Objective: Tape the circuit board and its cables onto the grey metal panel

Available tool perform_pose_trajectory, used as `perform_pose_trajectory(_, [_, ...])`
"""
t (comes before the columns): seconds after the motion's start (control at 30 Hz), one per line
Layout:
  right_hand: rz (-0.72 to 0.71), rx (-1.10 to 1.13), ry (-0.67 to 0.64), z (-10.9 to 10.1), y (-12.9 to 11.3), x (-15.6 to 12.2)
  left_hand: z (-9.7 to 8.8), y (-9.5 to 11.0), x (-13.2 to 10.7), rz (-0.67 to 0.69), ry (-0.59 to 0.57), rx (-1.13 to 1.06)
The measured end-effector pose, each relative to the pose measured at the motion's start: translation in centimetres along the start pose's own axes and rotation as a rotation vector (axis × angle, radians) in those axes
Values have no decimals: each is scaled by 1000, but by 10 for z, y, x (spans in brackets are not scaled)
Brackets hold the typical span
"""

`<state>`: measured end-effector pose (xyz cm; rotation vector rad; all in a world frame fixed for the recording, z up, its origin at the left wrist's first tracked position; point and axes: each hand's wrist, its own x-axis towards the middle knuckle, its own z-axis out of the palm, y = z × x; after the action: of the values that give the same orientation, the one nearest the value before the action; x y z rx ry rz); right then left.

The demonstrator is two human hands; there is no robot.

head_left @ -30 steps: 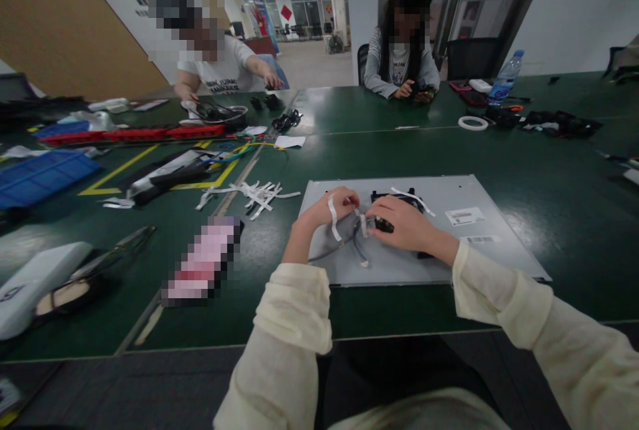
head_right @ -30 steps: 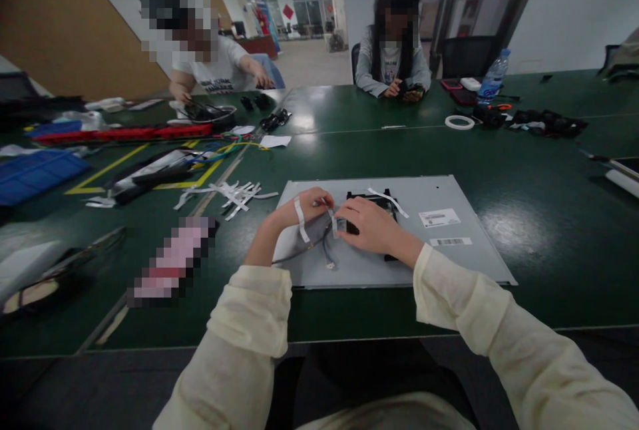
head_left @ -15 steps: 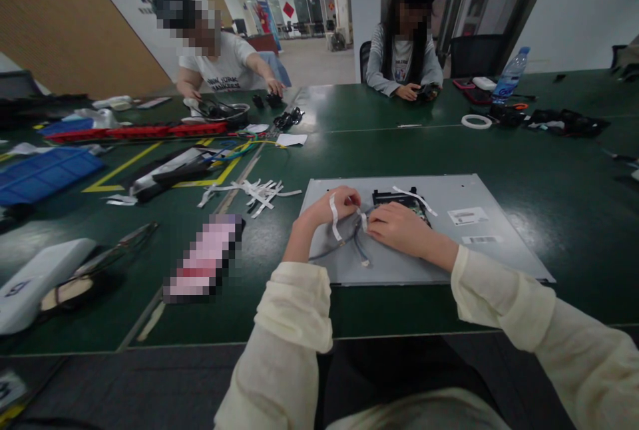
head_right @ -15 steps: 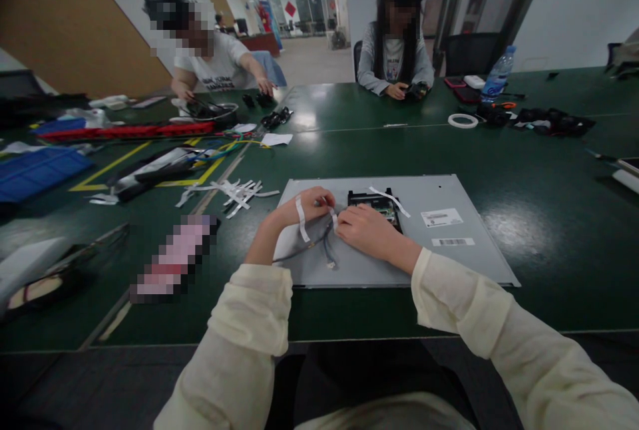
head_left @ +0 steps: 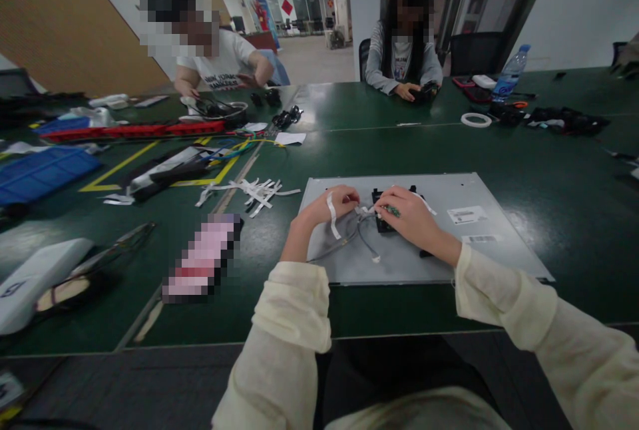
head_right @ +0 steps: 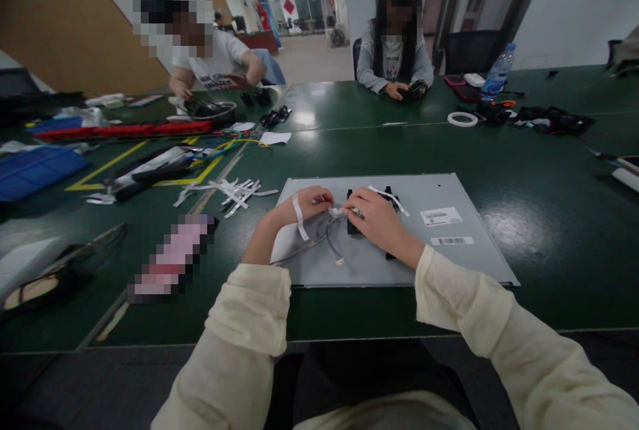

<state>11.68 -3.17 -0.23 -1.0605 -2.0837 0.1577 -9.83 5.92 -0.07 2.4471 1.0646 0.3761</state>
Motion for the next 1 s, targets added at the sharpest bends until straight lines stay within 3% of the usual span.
perform_pose_trajectory(0.17, [6,4,28,1,1,0,-7,12,-2,-134,144,-27])
perform_pose_trajectory(0.23, [12,5,44,1,2,0,-12,20,-5,-176,57,-71])
perform_pose_trajectory(0.37, [16,9,71,2,3,0,-18,34,-12,-215,-257,-99])
perform_pose_trajectory(0.5, [13,0,91,3,2,0,-16,40,-15,-208,-419,-161])
perform_pose_trajectory(0.8, [43,47,138,2,5,1,-19,46,-16,-325,-490,-195])
perform_pose_trajectory(1.0, [-54,37,65,0,0,0,-19,39,-16,-335,-472,-159])
